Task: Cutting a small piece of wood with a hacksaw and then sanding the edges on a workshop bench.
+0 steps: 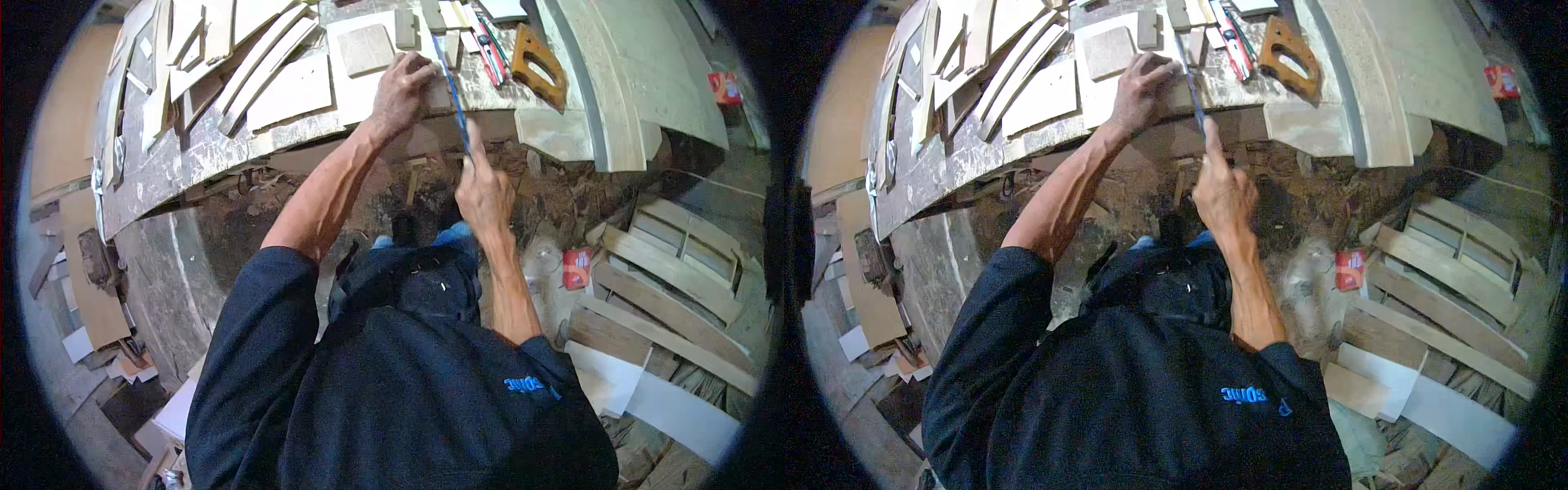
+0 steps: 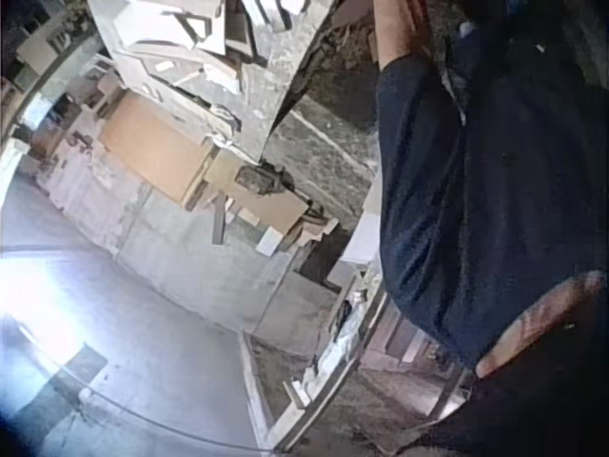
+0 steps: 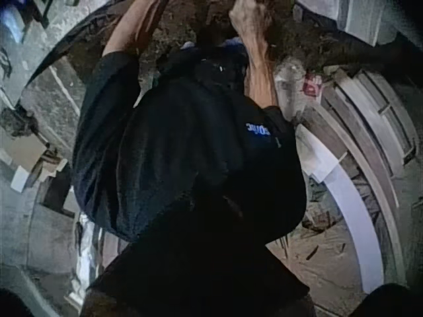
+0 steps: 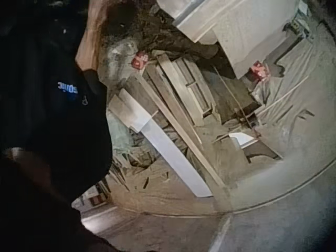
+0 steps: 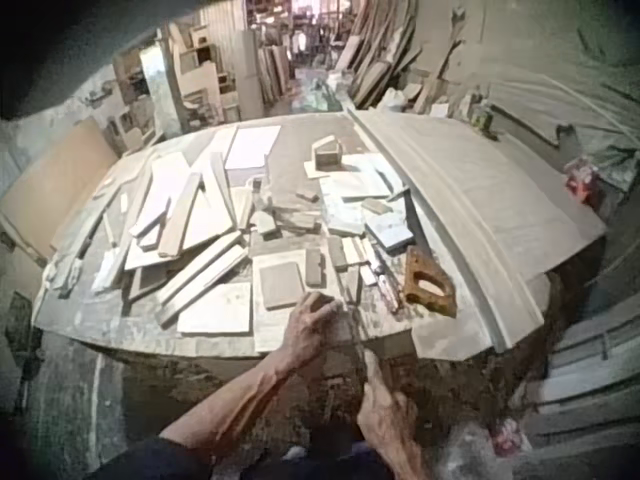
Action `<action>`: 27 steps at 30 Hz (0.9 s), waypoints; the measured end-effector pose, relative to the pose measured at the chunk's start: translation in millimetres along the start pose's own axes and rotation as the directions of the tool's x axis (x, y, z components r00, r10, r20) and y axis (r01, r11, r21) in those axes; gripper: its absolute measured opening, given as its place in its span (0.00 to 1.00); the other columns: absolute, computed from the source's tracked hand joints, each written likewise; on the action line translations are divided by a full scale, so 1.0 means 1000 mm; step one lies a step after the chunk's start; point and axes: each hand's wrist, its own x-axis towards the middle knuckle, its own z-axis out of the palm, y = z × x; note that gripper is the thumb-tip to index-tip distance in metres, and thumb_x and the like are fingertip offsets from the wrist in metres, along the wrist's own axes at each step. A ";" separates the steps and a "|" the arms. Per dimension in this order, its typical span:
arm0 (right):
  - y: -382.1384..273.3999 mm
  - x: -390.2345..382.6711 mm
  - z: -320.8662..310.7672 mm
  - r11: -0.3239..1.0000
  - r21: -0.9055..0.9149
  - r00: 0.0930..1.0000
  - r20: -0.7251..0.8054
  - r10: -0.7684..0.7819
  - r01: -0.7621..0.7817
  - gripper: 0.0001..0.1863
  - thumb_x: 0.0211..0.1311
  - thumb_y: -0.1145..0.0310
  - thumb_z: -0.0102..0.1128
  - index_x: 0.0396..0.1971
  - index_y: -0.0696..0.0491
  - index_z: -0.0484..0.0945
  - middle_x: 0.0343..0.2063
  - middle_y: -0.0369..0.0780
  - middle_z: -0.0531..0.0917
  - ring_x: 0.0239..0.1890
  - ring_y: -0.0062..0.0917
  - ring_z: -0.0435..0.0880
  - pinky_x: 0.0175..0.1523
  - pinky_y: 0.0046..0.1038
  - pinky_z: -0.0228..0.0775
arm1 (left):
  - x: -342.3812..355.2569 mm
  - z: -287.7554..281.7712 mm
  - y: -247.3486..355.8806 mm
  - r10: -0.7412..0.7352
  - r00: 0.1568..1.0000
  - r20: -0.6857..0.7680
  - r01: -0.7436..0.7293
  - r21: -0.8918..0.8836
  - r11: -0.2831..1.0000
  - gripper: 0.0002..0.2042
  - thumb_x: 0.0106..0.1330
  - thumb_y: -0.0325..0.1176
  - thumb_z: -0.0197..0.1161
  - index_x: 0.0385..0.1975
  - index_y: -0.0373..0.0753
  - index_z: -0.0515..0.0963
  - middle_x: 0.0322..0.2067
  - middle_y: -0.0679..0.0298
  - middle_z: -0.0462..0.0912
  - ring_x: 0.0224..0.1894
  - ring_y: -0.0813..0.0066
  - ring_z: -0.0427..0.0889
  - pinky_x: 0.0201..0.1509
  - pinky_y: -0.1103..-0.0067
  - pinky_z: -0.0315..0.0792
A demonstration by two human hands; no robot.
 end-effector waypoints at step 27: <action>-0.014 0.014 -0.007 0.999 -0.053 1.000 0.006 0.012 -0.012 0.32 0.67 0.69 0.52 0.71 0.38 0.60 0.17 0.54 0.79 0.22 0.51 0.82 0.29 0.49 0.69 | -0.003 0.003 -0.011 -0.011 1.000 0.028 0.010 0.018 1.000 0.18 0.52 0.19 0.65 0.44 0.39 0.83 0.44 0.55 0.80 0.50 0.56 0.77 0.52 0.66 0.78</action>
